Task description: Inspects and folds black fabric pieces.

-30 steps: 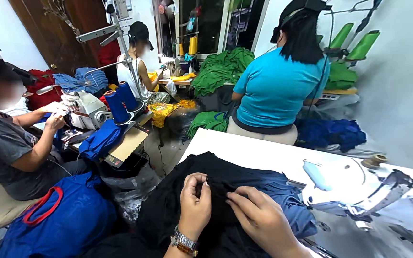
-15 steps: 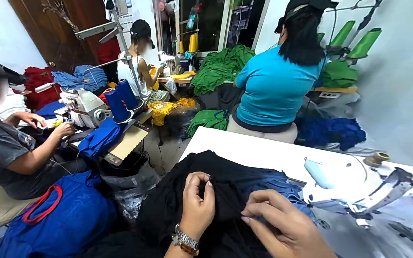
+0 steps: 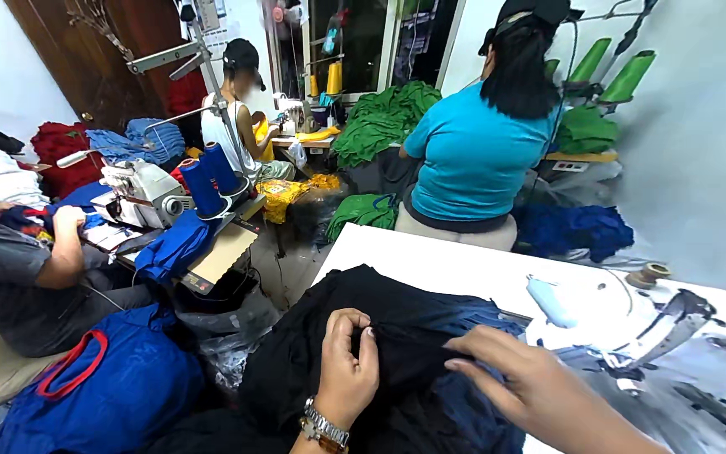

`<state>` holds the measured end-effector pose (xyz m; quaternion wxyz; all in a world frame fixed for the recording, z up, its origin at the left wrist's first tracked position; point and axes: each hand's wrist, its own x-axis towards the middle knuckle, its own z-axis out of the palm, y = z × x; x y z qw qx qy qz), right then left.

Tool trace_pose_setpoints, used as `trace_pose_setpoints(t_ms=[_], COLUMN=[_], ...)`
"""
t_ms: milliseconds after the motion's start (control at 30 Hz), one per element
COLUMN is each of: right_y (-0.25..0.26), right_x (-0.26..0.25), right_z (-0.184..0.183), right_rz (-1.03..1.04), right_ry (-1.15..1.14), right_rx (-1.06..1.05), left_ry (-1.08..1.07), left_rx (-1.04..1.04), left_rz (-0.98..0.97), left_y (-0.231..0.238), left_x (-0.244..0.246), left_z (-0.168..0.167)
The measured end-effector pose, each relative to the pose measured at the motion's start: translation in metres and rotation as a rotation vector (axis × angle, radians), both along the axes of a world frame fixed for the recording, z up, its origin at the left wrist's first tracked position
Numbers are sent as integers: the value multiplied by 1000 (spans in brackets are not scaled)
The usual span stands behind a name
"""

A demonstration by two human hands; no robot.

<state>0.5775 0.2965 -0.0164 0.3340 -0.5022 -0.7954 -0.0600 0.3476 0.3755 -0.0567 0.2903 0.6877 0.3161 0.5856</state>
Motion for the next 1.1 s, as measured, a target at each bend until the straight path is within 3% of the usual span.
trace_pose_setpoints(t_ms=[133,300,400,500,633,800,900,1000,1100], right_y=[-12,-17,-17,-16,-17,-24,-30,-37,-44], right_x=[-10,-27,-33,-36,-39,-44,-39,-35,-28], right_z=[9,-9,-12,-11,-12,-9,-8,-7,-6], right_rz=[-33,-206,-262,-274,-235,-197,-198,-178,-155], right_ry=[148,418,427,404,345,170,122,175,417], right_rx=[59,5,-47,-49,-28,96,102,0,-147], left_ry=[-86,-379,-529,-572,-435,33,259,295,230], left_rx=[26,-170,-358,-421,-413,-210,-125,-107,-82], left_rz=[-33,-328,-471,-577,-603,-456,-493,-533,-578], left_y=[-1,-13,-18,-19,-22,-27,-24,-26,-29], left_x=[2,8,10,9,14,19,16,16,18], left_z=[-4,1,2,0,4,18,24,23,15])
